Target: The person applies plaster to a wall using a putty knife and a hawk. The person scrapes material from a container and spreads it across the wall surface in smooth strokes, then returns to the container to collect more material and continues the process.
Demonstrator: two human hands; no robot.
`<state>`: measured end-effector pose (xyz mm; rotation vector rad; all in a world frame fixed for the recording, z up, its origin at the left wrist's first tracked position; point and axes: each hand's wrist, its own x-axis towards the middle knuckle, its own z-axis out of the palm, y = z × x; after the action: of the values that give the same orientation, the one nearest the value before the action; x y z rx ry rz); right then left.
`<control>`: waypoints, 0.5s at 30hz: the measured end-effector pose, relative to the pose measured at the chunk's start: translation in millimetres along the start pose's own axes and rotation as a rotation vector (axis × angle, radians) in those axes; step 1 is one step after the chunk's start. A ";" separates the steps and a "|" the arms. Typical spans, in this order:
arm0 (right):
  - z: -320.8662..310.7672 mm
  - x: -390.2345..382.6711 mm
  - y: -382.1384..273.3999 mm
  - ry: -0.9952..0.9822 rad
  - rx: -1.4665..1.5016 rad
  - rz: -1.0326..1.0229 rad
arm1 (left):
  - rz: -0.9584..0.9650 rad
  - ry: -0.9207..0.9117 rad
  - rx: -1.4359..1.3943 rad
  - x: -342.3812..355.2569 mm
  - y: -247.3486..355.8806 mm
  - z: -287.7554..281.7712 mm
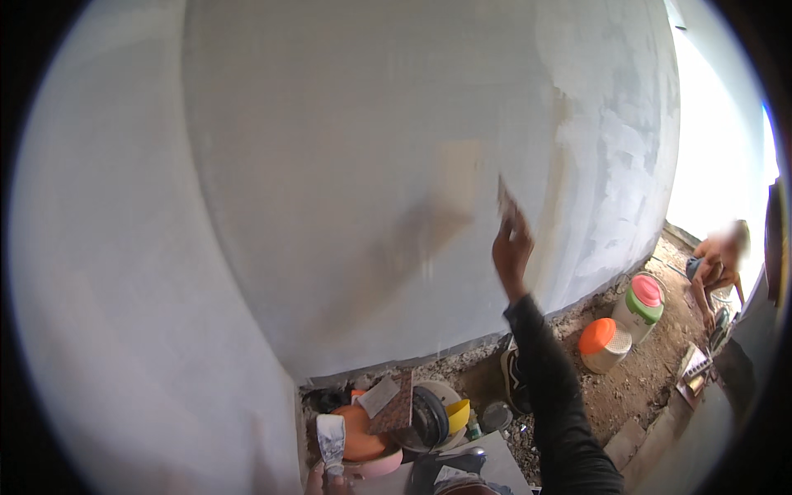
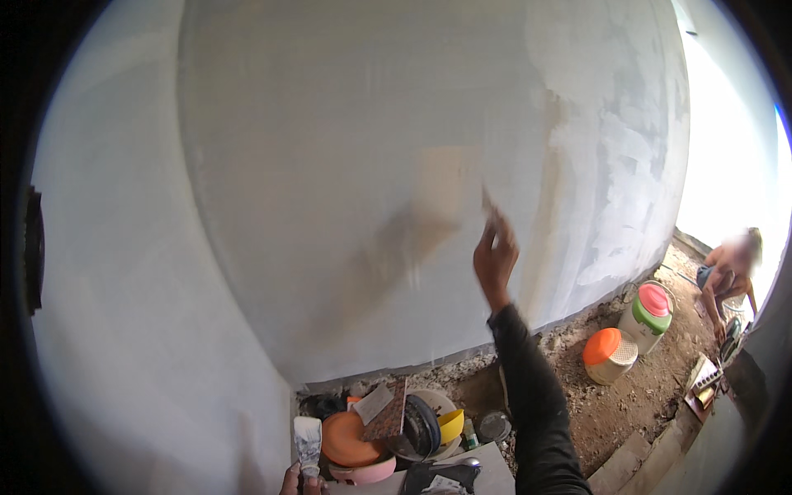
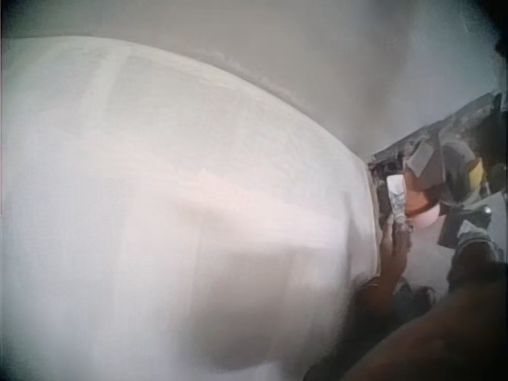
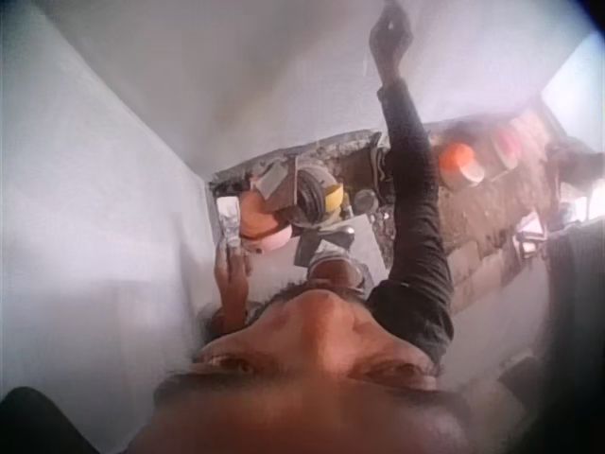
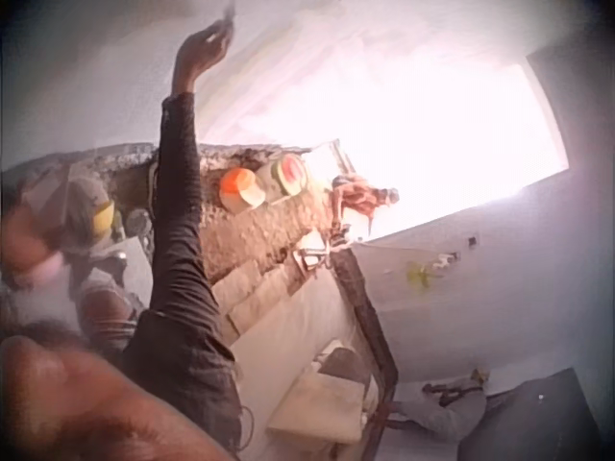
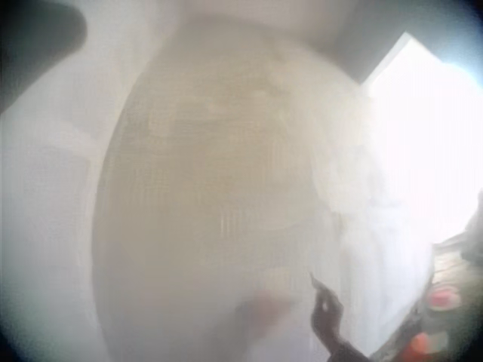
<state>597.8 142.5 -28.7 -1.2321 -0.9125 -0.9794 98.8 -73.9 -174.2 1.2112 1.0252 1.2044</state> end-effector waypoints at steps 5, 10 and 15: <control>17.2 153.1 23.6 0.154 -0.159 -0.312 | -0.093 -0.050 0.109 31.7 -11.9 10.3; 51.5 75.7 29.1 0.002 -0.440 -0.293 | -0.121 -0.127 0.272 81.5 -71.7 11.6; -2.8 49.0 25.9 -0.162 -0.104 -0.228 | 0.209 0.123 0.783 115.9 -123.4 14.4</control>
<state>638.3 136.6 8.7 -1.3300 -1.1605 -1.1311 139.6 43.8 -289.6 1.8968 1.5704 1.0655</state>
